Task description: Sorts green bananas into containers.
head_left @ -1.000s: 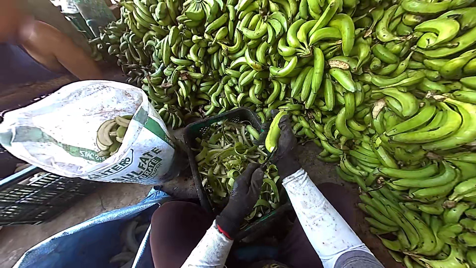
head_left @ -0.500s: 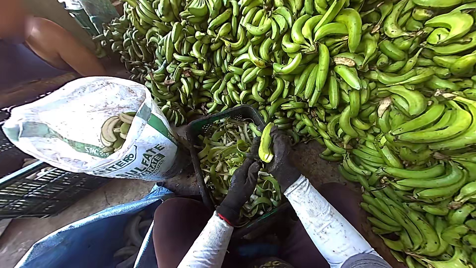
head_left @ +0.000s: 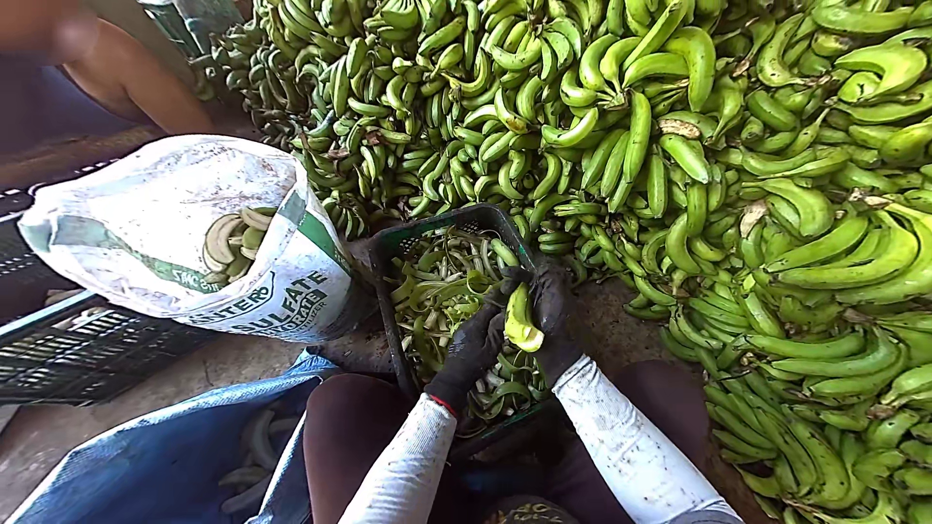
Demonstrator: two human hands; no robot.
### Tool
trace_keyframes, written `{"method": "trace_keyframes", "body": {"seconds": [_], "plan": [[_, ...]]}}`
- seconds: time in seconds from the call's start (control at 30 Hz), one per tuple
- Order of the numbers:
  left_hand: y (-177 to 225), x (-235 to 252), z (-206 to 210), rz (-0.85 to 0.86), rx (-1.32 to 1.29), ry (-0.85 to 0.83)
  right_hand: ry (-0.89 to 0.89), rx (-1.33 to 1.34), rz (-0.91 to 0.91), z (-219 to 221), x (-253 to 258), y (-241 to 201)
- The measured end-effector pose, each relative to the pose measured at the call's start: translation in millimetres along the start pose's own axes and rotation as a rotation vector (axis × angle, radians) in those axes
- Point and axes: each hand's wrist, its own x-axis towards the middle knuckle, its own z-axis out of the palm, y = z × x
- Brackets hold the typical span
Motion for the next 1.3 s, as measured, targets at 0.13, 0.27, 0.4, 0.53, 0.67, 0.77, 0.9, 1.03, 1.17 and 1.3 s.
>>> {"method": "trace_keyframes", "body": {"seconds": [0.13,0.27,0.4,0.53,0.67,0.77,0.9,1.03,1.17,1.3], "plan": [[2.0,-1.3,-6.9,-0.074,0.055,-0.049,-0.042,-0.055,0.014,-10.4,-3.7,9.0],[13.1,-0.2,-35.2,-0.07,0.416,-0.103,-0.165,-0.126,0.095,-22.8,-10.2,6.4],[7.3,6.1,-68.0,0.084,0.7,-0.141,-0.23,-0.207,0.535,-18.2,-31.9,9.2],[0.7,20.0,-120.5,-0.525,0.543,0.005,-0.414,-0.508,0.799,-0.4,-52.1,7.4],[-15.0,5.0,-121.2,-0.658,0.419,-0.021,-0.226,-0.903,0.692,44.1,-10.5,6.9],[-11.2,2.0,-95.4,-0.646,0.433,-0.282,-0.348,-0.978,0.426,111.6,45.0,-0.7],[0.9,2.1,-87.3,-0.566,0.417,-0.385,-0.553,-0.885,0.046,229.4,68.8,-23.6],[10.6,0.9,-102.9,-0.575,0.404,-0.37,-0.485,-1.344,-0.191,242.9,110.0,-34.0],[11.0,1.5,-106.1,-0.582,0.369,-0.35,-0.308,-2.172,-0.247,139.9,164.1,-19.8],[16.1,3.2,-111.1,-0.552,0.332,-0.364,-0.132,-2.491,0.24,46.6,185.8,5.7]]}}
